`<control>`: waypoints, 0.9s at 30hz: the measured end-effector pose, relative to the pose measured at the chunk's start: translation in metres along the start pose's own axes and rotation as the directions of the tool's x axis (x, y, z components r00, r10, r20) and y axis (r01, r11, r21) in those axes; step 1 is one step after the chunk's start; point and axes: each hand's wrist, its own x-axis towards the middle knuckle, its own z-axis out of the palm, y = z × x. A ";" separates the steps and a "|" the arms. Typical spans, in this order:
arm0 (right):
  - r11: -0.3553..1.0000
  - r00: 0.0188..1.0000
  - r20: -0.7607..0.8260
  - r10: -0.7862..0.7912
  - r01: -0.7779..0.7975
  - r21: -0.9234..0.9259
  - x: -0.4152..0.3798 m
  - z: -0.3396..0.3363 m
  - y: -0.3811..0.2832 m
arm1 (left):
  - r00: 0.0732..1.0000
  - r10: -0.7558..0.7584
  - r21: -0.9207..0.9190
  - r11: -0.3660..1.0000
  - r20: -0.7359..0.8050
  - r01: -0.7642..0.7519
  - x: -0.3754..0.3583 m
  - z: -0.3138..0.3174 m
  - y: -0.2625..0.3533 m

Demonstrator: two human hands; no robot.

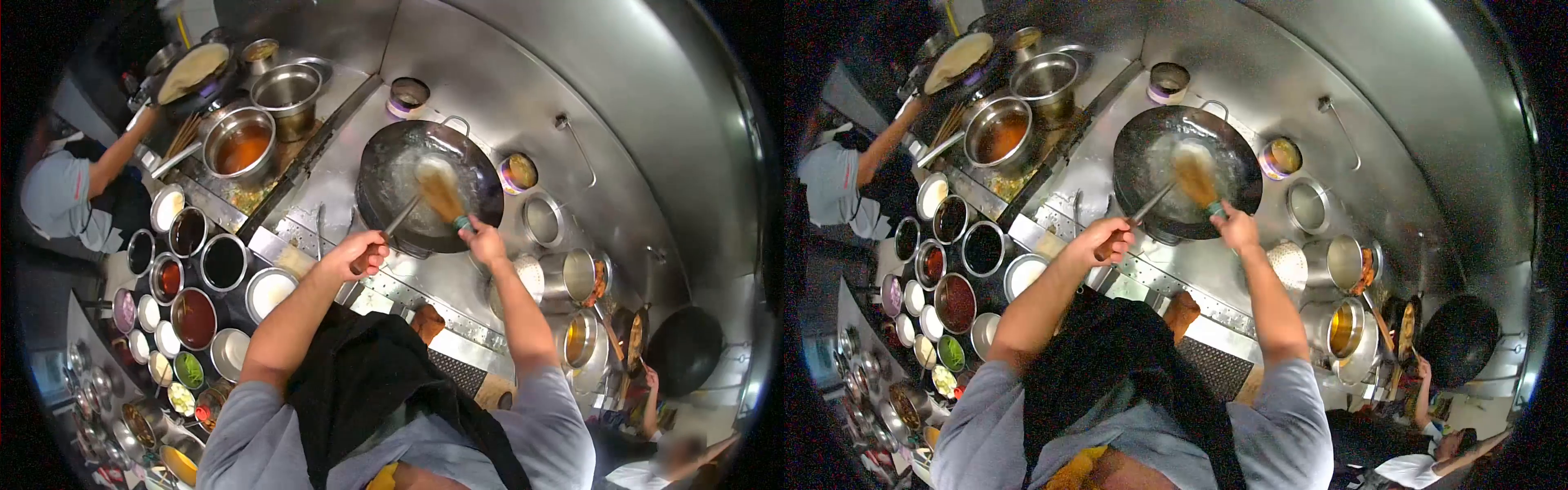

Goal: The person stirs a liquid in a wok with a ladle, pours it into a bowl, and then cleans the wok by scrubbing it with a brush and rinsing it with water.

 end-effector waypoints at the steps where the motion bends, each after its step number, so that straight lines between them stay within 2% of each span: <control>1: 0.997 0.997 -0.031 0.074 -0.075 -0.013 -0.005 -0.008 -0.002 | 0.999 -0.007 -0.039 0.999 0.035 0.009 0.002 -0.004 -0.006; 2: 0.990 0.989 -0.066 0.135 -0.137 -0.027 -0.002 -0.017 -0.006 | 0.998 -0.001 -0.080 0.997 0.070 0.006 0.005 -0.007 -0.010; 3: 0.991 0.989 -0.072 0.127 -0.129 -0.027 -0.004 -0.026 -0.012 | 0.997 0.010 -0.078 0.997 0.073 -0.004 0.006 -0.010 -0.011; 5: 0.935 0.985 -0.004 0.175 -0.165 0.313 -0.028 -0.028 -0.019 | 0.972 0.001 -0.287 0.956 0.236 0.069 0.006 -0.015 -0.015; 6: 0.944 0.991 -0.132 0.035 0.011 0.330 -0.032 -0.012 -0.012 | 0.970 0.001 -0.281 0.957 0.241 0.069 0.010 -0.015 -0.014; 8: 0.991 0.999 -0.018 -0.050 0.051 0.121 -0.022 0.011 0.000 | 0.958 0.021 -0.347 0.934 0.286 0.083 0.014 -0.017 -0.020; 9: 0.997 0.992 -0.113 -0.051 0.056 0.044 -0.020 0.017 -0.001 | 0.976 0.038 -0.283 0.959 0.214 0.025 0.016 -0.017 -0.021; 10: 0.997 0.992 -0.120 -0.050 0.056 0.047 -0.018 0.014 0.003 | 0.976 0.038 -0.276 0.961 0.217 0.024 0.016 -0.017 -0.020; 12: 0.992 0.990 -0.085 0.115 -0.111 0.053 -0.028 -0.027 -0.031 | 0.959 0.004 -0.307 0.948 0.283 0.087 0.014 -0.020 -0.011; 13: 0.999 0.984 -0.174 0.029 -0.032 -0.014 -0.039 -0.034 -0.039 | 0.986 -0.011 -0.243 0.969 0.164 0.052 0.011 -0.015 -0.005; 14: 1.000 0.984 -0.176 0.016 -0.019 -0.012 -0.041 -0.046 -0.050 | 0.987 0.002 -0.243 0.969 0.161 0.038 0.004 -0.001 0.002; 15: 0.998 0.976 -0.207 -0.065 0.066 -0.006 -0.049 -0.055 -0.059 | 0.999 0.042 0.112 0.993 -0.026 -0.039 -0.007 0.018 0.006; 16: 0.990 0.960 -0.246 -0.134 0.138 -0.001 -0.060 -0.065 -0.064 | 0.975 0.135 0.468 0.883 -0.177 -0.038 -0.010 0.029 0.009; 17: 0.990 0.982 -0.174 -0.078 0.097 0.100 -0.061 -0.077 -0.074 | 0.960 0.211 0.603 0.795 -0.181 -0.061 0.001 0.019 0.009; 18: 0.991 0.980 -0.184 -0.069 0.089 0.100 -0.048 -0.067 -0.067 | 0.950 0.201 0.821 0.564 -0.239 0.087 -0.015 0.042 0.026; 19: 0.976 0.978 -0.172 -0.118 0.146 0.160 -0.030 -0.045 -0.053 | 0.949 0.235 0.922 0.369 -0.212 0.115 -0.019 0.050 0.035; 20: 0.954 0.972 -0.159 -0.172 0.205 0.221 -0.021 -0.031 -0.046 | 0.947 0.266 0.977 0.159 -0.183 0.144 -0.023 0.054 0.042; 21: 0.973 0.980 -0.068 -0.187 0.195 0.121 -0.021 -0.028 -0.048 | 0.946 0.269 0.977 0.157 -0.181 0.142 -0.027 0.058 0.047; 22: 0.973 0.980 -0.070 -0.187 0.195 0.124 -0.020 -0.029 -0.046 | 0.929 0.332 0.980 -0.056 -0.161 0.190 -0.030 0.060 0.050; 23: 0.994 0.992 -0.074 -0.100 0.103 0.035 -0.015 -0.035 -0.041 | 0.913 0.387 0.934 -0.263 -0.127 0.242 -0.033 0.061 0.051; 24: 0.998 0.996 -0.089 -0.022 0.017 -0.056 -0.013 -0.048 -0.046 | 0.910 0.395 0.933 -0.265 -0.125 0.243 -0.035 0.053 0.052; 26: 0.999 0.993 -0.115 -0.003 -0.003 -0.047 -0.037 -0.067 -0.051 | 0.852 0.506 0.837 -0.519 0.135 0.175 -0.033 0.029 0.055; 27: 0.999 0.994 -0.105 -0.005 0.010 0.050 -0.055 -0.071 -0.057 | 0.852 0.506 0.837 -0.519 0.136 0.175 -0.036 0.035 0.059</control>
